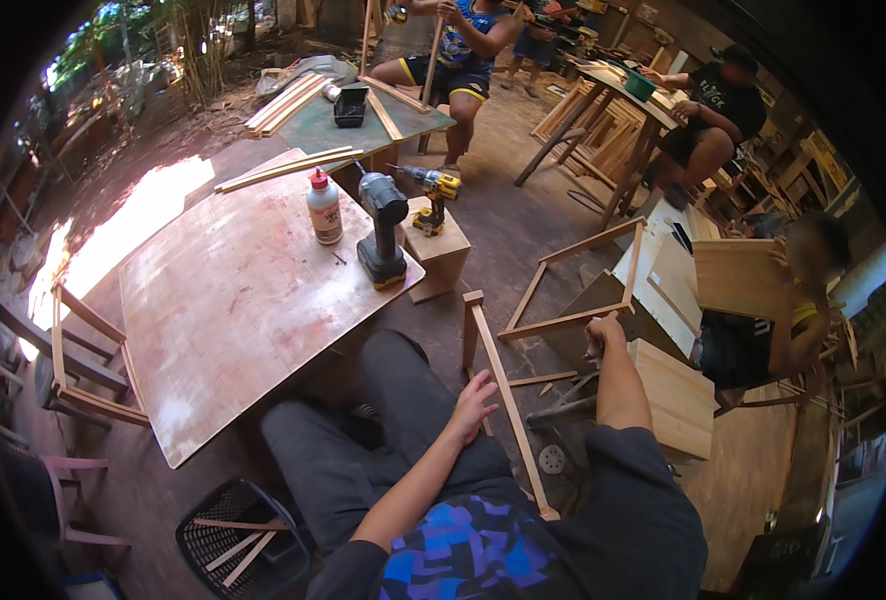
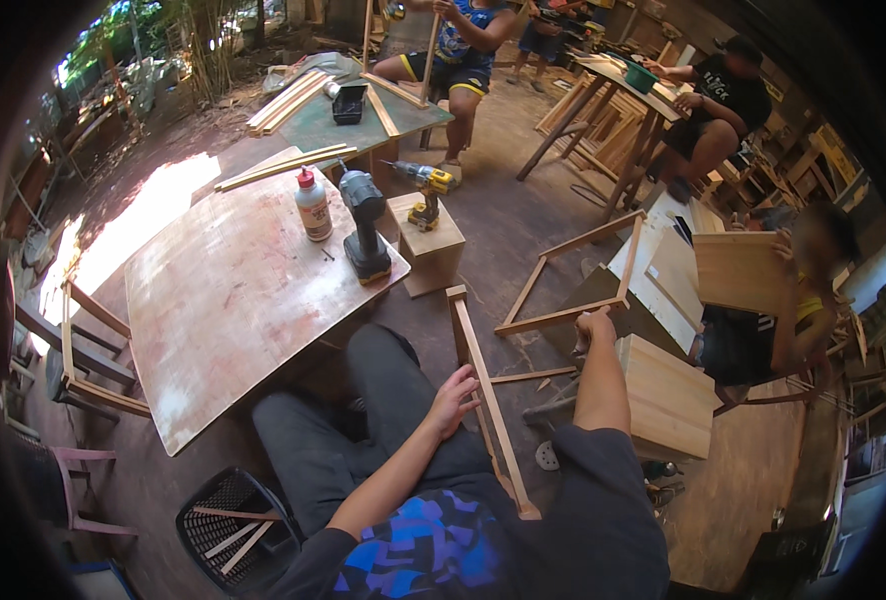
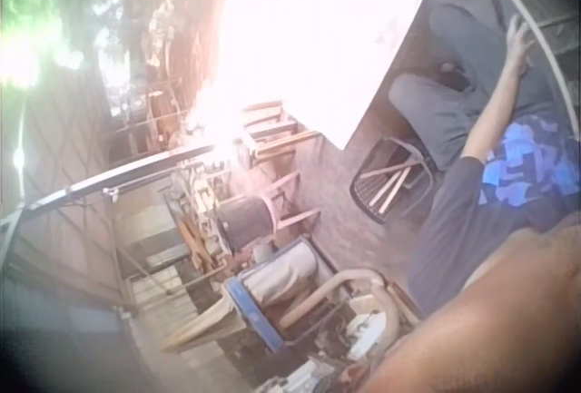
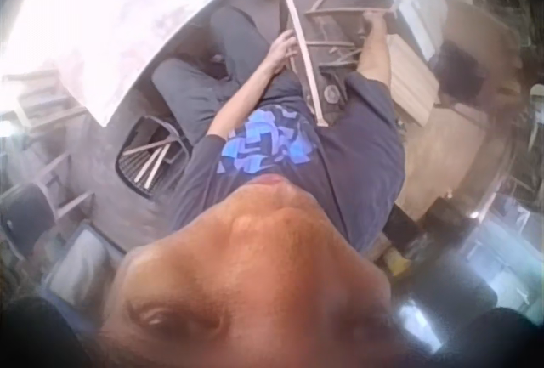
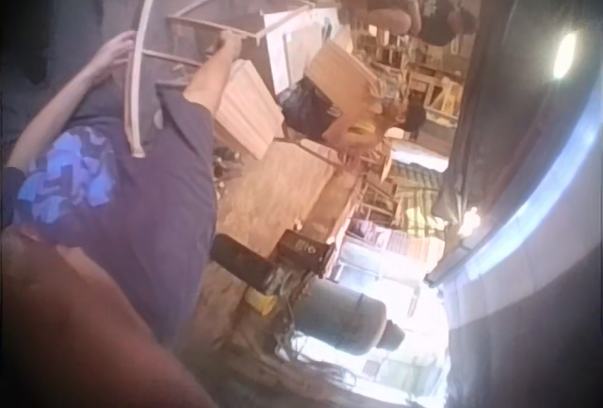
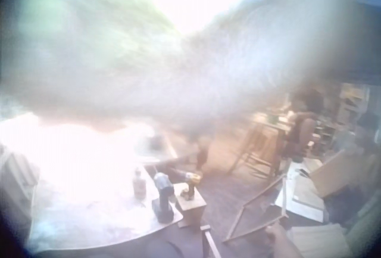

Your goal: Applying glue and drilling screws to join wooden frame pieces.

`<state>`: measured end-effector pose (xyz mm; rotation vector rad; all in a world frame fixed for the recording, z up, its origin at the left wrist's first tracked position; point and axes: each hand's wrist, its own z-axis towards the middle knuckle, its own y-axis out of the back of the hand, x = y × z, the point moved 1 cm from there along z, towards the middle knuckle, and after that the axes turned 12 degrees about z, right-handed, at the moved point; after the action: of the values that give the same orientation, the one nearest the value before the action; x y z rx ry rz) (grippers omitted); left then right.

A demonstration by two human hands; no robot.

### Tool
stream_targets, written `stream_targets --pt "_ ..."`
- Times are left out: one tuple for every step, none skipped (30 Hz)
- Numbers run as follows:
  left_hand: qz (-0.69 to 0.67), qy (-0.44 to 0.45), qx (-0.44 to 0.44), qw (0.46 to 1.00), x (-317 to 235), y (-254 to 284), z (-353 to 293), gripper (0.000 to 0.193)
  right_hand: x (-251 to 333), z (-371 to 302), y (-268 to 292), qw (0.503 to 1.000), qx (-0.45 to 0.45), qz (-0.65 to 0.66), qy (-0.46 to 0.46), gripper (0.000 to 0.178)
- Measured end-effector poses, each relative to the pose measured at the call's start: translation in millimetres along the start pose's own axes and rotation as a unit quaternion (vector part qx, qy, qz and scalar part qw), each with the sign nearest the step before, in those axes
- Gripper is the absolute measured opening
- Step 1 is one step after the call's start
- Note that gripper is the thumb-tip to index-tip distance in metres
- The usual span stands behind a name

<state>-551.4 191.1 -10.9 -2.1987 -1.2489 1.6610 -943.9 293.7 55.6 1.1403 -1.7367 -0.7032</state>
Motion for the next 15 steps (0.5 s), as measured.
stream_targets --pt "0.022 -0.028 -0.001 0.999 -0.9 -0.3 -0.8 0.053 0.5 3.3 -0.3 1.0 -0.012 -0.017 0.007 0.111" --pt "0.05 -0.035 -0.021 0.998 -5.3 0.9 -2.4 0.043 0.5 7.2 -1.1 1.0 -0.008 -0.018 0.011 0.111" --pt "0.008 -0.031 -0.043 0.999 -12.2 1.9 -6.7 0.022 0.7 11.3 -2.8 1.0 0.003 -0.013 0.013 0.111" --pt "-0.006 -0.052 -0.033 0.998 -25.0 3.3 -12.7 0.022 0.4 15.5 -4.7 1.0 0.028 -0.006 0.007 0.111" --pt "0.081 -0.128 -0.093 0.984 -45.0 8.9 -22.4 0.021 0.1 18.9 -7.7 0.999 0.022 -0.013 0.022 0.105" --pt "0.178 -0.177 -0.155 0.956 -70.2 14.9 -35.7 0.022 0.1 21.7 -10.2 0.999 0.018 -0.02 0.03 0.105" --pt "0.24 -0.281 -0.236 0.899 -103.7 26.6 -54.0 0.029 1.7 22.8 -13.7 0.993 0.002 -0.044 0.113 0.1" --pt "0.173 -0.367 -0.27 0.873 -138.5 37.2 -76.4 0.024 2.1 21.2 -20.0 0.982 -0.006 -0.077 0.174 0.097" --pt "0.151 -0.42 -0.289 0.847 -173.9 51.8 -107.9 0.026 3.0 18.4 -26.5 0.977 0.005 -0.053 0.206 0.092" --pt "0.151 -0.482 -0.334 0.796 -201.7 58.1 -146.6 0.022 5.7 15.4 -30.7 0.976 0.005 -0.062 0.209 0.089" --pt "0.264 -0.555 -0.468 0.636 -231.6 66.6 -192.0 0.024 8.9 9.8 -36.9 0.964 -0.021 -0.003 0.265 0.079" --pt "0.258 -0.648 -0.475 0.537 -255.9 66.8 -234.2 0.025 12.7 2.4 -44.1 0.948 -0.007 0.06 0.312 0.071" --pt "0.286 -0.707 -0.461 0.454 -276.3 60.6 -276.0 0.026 22.5 -5.1 -46.4 0.927 -0.005 0.106 0.36 0.064" --pt "0.296 -0.759 -0.416 0.403 -293.0 51.2 -309.6 0.027 34.8 -13.8 -51.0 0.899 -0.011 0.143 0.413 0.057" --pt "0.299 -0.803 -0.348 0.38 -305.2 40.1 -334.5 0.028 42.5 -23.7 -56.4 0.875 -0.019 0.163 0.456 0.052"
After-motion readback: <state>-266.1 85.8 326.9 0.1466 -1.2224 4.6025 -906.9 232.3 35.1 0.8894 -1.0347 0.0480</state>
